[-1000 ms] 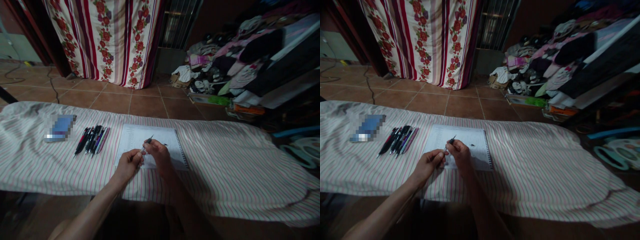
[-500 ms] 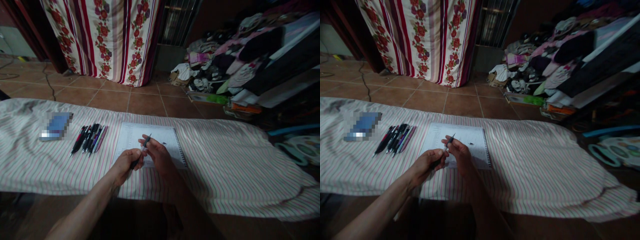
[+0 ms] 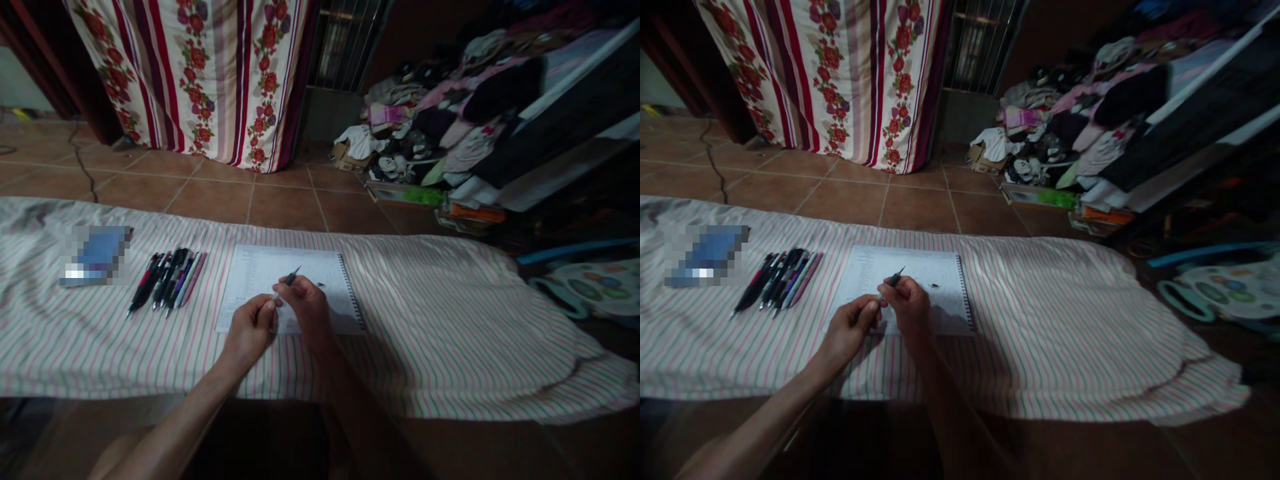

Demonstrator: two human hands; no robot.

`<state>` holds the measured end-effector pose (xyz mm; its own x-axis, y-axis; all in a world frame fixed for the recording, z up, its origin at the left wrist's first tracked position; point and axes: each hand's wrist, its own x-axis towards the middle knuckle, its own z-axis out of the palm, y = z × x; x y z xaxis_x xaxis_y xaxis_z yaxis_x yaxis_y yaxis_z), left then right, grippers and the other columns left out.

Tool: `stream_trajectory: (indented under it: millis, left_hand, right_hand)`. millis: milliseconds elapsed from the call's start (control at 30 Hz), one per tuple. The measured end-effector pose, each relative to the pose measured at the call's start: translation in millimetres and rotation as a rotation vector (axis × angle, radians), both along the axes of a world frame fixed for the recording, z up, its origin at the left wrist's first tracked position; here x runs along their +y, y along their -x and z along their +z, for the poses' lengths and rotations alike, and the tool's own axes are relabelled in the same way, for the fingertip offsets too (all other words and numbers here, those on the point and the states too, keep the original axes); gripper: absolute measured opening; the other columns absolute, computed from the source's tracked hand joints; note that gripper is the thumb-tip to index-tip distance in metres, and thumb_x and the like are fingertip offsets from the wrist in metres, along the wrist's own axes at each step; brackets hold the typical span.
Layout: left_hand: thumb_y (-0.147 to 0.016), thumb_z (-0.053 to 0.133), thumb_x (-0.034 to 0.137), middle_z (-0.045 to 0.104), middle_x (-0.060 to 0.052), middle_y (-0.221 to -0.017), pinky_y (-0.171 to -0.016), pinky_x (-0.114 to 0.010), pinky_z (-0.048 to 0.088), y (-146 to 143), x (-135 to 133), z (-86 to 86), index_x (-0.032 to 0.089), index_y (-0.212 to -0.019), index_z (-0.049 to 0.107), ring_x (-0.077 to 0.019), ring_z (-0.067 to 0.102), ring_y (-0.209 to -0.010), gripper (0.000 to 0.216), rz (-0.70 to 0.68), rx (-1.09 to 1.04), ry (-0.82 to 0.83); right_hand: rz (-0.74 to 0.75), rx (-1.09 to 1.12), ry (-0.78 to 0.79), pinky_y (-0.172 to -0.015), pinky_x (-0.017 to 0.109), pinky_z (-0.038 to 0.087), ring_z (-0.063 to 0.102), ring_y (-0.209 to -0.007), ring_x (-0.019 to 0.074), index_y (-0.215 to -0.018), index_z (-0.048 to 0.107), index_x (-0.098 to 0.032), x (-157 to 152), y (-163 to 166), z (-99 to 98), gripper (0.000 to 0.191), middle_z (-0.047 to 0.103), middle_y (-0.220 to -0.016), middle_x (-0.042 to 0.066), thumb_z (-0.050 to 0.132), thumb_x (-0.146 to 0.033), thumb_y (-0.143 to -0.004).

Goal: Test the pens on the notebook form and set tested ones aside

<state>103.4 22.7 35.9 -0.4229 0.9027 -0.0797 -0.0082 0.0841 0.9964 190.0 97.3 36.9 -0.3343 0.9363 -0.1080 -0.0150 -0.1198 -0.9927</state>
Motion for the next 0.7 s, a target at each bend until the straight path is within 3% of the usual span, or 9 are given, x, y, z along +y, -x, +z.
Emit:
stream_trajectory:
  millis: [133, 267, 400, 533, 700]
  left_hand:
    - [-0.073, 0.056, 0.046, 0.047, 0.004, -0.048, -0.046, -0.022, 0.031, -0.7, 3.1, -0.2, 0.016, -0.070, 0.058, -0.0085, 0.040, -0.045, 0.031, -0.057, -0.181, 0.057]
    - [-0.074, 0.057, 0.041, 0.050, 0.003, -0.051, -0.049, -0.022, 0.031, 4.9, 2.6, 0.0, 0.013, -0.071, 0.058, -0.0056, 0.038, -0.043, 0.028, -0.118, -0.387, 0.062]
    - [-0.075, 0.058, 0.039, 0.050, 0.003, -0.052, -0.047, -0.021, 0.027, 8.5, 0.0, 0.0, 0.012, -0.077, 0.061, -0.0049, 0.038, -0.042, 0.027, -0.165, -0.441, 0.071]
    - [-0.076, 0.058, 0.040, 0.051, 0.003, -0.052, -0.049, -0.022, 0.028, 6.9, -0.7, 0.4, 0.012, -0.075, 0.060, -0.0050, 0.037, -0.043, 0.028, -0.186, -0.410, 0.067]
    - [-0.075, 0.058, 0.041, 0.050, 0.003, -0.050, -0.050, -0.022, 0.027, 5.5, -0.1, 2.2, 0.014, -0.068, 0.056, -0.0063, 0.038, -0.045, 0.028, -0.141, -0.305, 0.049]
  right_hand:
    - [0.063, 0.050, 0.036, -0.060, 0.027, 0.045, 0.059, -0.058, 0.0131, -0.078, 0.064, -0.019, 1.4, -2.7, -5.4, 0.027, 0.068, -0.069, 0.001, 0.069, -0.041, -0.064]
    - [0.228, 0.165, 0.058, -0.078, 0.033, 0.046, 0.064, -0.084, 0.0182, -0.096, 0.066, -0.020, 1.9, -10.4, -5.3, 0.035, 0.071, -0.098, 0.006, 0.064, -0.044, -0.071]
    - [0.241, 0.224, 0.038, -0.092, 0.038, 0.041, 0.061, -0.099, 0.0208, -0.102, 0.065, -0.019, 2.3, -15.2, -4.7, 0.037, 0.069, -0.106, 0.009, 0.062, -0.043, -0.074]
    - [0.206, 0.243, 0.131, -0.079, 0.036, 0.046, 0.064, -0.078, 0.0172, -0.095, 0.067, -0.018, 1.9, -12.6, -6.6, 0.035, 0.071, -0.096, 0.009, 0.067, -0.042, -0.070]
    - [0.129, 0.174, 0.106, -0.067, 0.029, 0.047, 0.058, -0.061, 0.0117, -0.083, 0.067, -0.018, -0.1, -3.3, -10.4, 0.029, 0.071, -0.080, 0.005, 0.070, -0.039, -0.064]
